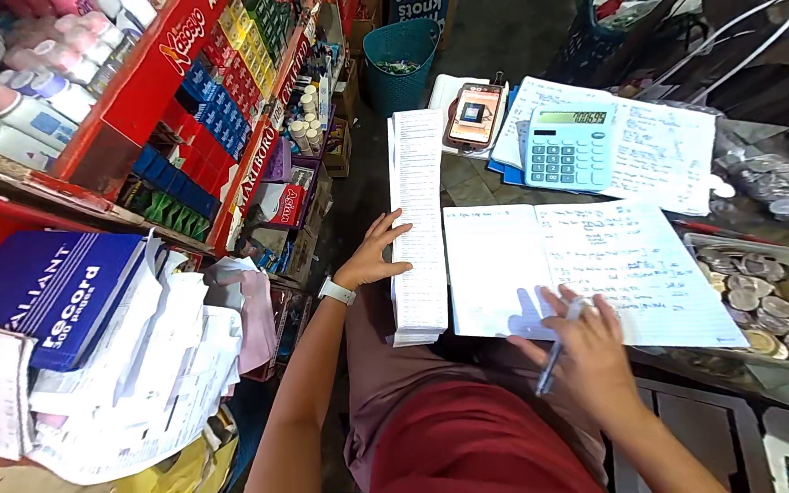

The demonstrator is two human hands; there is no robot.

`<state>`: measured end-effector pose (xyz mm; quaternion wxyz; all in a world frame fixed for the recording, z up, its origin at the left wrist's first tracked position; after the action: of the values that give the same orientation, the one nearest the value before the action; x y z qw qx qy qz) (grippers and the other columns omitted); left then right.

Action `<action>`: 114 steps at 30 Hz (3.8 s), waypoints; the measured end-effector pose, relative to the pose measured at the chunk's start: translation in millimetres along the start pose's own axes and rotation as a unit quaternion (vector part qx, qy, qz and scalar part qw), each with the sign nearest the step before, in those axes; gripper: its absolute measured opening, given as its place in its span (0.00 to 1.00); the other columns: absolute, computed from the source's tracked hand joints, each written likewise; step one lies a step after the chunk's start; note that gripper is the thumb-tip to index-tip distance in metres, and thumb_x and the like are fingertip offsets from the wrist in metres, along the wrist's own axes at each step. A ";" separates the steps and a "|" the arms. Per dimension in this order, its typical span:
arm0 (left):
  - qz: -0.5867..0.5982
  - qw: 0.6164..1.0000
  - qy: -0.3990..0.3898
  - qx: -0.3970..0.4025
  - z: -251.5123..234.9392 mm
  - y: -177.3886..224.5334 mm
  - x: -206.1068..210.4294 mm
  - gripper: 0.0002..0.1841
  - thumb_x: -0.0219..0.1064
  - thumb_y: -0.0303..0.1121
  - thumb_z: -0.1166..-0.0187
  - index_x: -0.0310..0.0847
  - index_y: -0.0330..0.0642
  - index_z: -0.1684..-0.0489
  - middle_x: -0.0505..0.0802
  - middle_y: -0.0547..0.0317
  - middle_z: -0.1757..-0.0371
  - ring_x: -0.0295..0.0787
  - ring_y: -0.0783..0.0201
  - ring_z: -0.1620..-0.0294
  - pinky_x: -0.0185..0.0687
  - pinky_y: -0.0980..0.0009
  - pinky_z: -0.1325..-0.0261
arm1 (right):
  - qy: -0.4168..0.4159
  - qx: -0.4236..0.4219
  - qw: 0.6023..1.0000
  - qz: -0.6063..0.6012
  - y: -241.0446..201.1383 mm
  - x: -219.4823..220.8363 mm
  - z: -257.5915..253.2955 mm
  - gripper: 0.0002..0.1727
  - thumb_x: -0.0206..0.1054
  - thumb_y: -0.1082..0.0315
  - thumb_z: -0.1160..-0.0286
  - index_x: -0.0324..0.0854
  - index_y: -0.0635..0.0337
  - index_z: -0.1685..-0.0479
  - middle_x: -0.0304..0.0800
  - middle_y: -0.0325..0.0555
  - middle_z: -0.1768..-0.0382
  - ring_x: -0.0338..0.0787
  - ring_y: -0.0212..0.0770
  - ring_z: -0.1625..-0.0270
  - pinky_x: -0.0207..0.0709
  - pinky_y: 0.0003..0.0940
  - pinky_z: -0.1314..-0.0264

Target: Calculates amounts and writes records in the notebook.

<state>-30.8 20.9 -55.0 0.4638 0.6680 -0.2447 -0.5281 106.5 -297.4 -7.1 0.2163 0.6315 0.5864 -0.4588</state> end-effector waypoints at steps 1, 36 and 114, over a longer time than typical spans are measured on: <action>0.000 1.000 0.002 0.002 0.4 0.4 0.0 0.40 0.80 0.39 0.35 0.74 0.46 0.16 0.54 0.54 0.04 0.36 0.47 0.03 0.41 0.44 0.06 | 0.012 0.015 1.000 0.002 4.7 -13.2 -5.7 0.34 0.64 0.36 0.21 0.79 0.67 0.58 0.86 0.73 0.34 0.79 0.71 0.22 0.54 0.70 0.15; 0.020 1.000 -0.003 -0.010 1.8 -5.8 -0.3 0.40 0.81 0.43 0.37 0.75 0.49 0.17 0.53 0.55 0.03 0.36 0.51 0.02 0.42 0.47 0.06 | -0.068 0.385 0.917 0.080 54.8 -93.2 -24.0 0.08 0.63 0.86 0.28 0.77 0.81 0.53 0.84 0.78 0.58 0.87 0.76 0.53 0.76 0.71 0.50; -0.011 1.000 0.002 -0.021 4.4 -6.8 -8.2 0.42 0.82 0.42 0.39 0.74 0.52 0.17 0.53 0.58 0.03 0.39 0.52 0.03 0.45 0.45 0.08 | -0.088 0.404 0.893 0.179 63.7 -94.8 -21.3 0.19 0.59 0.64 0.11 0.84 0.76 0.60 0.89 0.75 0.63 0.89 0.77 0.56 0.75 0.74 0.58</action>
<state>-38.6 29.1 -57.2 0.4723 0.6615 -0.2252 -0.5373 183.5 -345.5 65.4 0.0716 0.7160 0.2065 -0.6630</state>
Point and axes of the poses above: each hand's wrist, its own z-axis away from the middle knuckle, its own x-axis out of the palm, y = z × x, the point moved 4 cm from there along -z, towards the middle knuckle
